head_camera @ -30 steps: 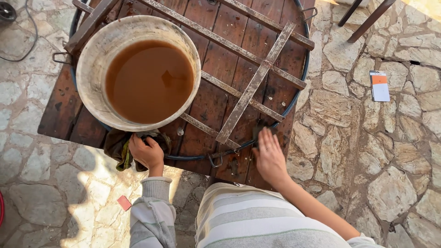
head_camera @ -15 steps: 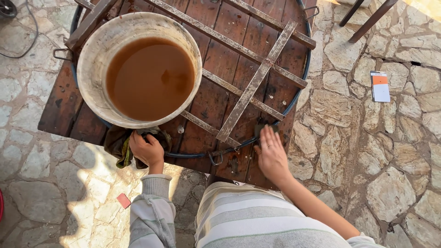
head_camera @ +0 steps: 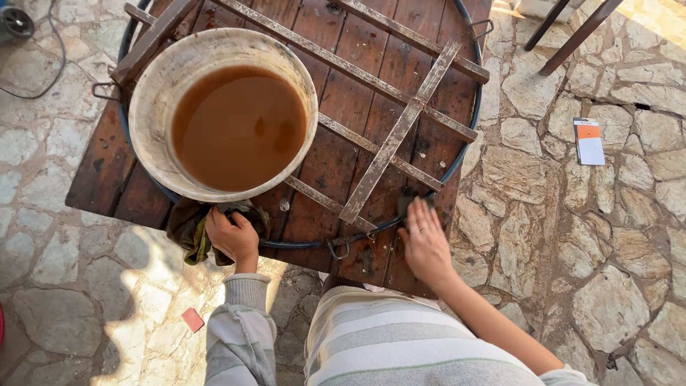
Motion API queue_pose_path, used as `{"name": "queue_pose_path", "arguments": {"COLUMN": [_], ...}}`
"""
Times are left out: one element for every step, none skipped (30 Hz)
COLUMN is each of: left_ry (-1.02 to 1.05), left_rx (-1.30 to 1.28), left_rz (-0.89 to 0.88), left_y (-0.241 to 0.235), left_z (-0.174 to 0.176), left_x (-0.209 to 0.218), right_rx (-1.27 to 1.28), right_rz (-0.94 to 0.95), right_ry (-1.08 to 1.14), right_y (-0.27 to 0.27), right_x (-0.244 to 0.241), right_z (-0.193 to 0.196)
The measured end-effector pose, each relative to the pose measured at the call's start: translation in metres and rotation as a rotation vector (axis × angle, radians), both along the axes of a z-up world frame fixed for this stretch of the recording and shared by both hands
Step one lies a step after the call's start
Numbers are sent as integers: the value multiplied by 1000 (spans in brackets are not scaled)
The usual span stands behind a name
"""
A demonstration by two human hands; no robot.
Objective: Cleaning a circular metal frame using a cloth and a scrubbing pad dipped in a bucket of liquid
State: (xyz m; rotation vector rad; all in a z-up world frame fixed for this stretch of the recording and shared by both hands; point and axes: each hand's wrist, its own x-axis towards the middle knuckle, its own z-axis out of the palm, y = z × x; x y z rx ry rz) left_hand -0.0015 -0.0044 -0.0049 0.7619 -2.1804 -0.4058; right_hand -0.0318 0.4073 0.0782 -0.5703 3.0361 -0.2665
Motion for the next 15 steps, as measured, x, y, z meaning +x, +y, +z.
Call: {"name": "queue_pose_path", "arguments": {"left_ry": [-8, -16, -18, -13, -11, -16, -20, -23, -24, -24, -26, -28, -23, -18, -11], "left_rx": [4, 7, 10, 3, -5, -1, 4, 10, 12, 14, 17, 20, 28, 37, 31], "left_rz": [-1, -1, -3, 0, 4, 4, -4, -13, -16, -17, -15, -16, -19, -21, -23], "left_y": [2, 4, 1, -1, -3, 2, 3, 4, 4, 3, 2, 1, 1, 2, 1], "left_z": [1, 2, -2, -7, -12, -9, -2, 4, 2, 0, -2, -2, -1, 0, 3], "left_x": [1, 1, 0, -1, 1, 6, 4, 2, 2, 1, 3, 2, 2, 2, 2], "right_rx": [-71, -142, -139, -49, 41, 44, 102, 160, 162, 112, 64, 67, 21, -24, -29], "right_rz": [122, 244, 243, 125, 6, 6, 27, 48, 44, 54, 67, 67, 5, -56, -58], "right_ry": [83, 168, 165, 40, -88, -93, -130, -167, -169, -182, -196, -198, -132, -65, -58], "right_y": [-8, -16, -12, -8, -3, -4, -8, -13, -13, -13, -14, -9, -3, 4, -4], "right_x": [13, 26, 14, 2, -8, 1, 4, 7, 8, 9, 10, 5, -1, -6, 4], "right_z": [0, -1, 2, 4, 6, 10, 14, 18, 15, 11, 7, 6, 6, 6, -1]}}
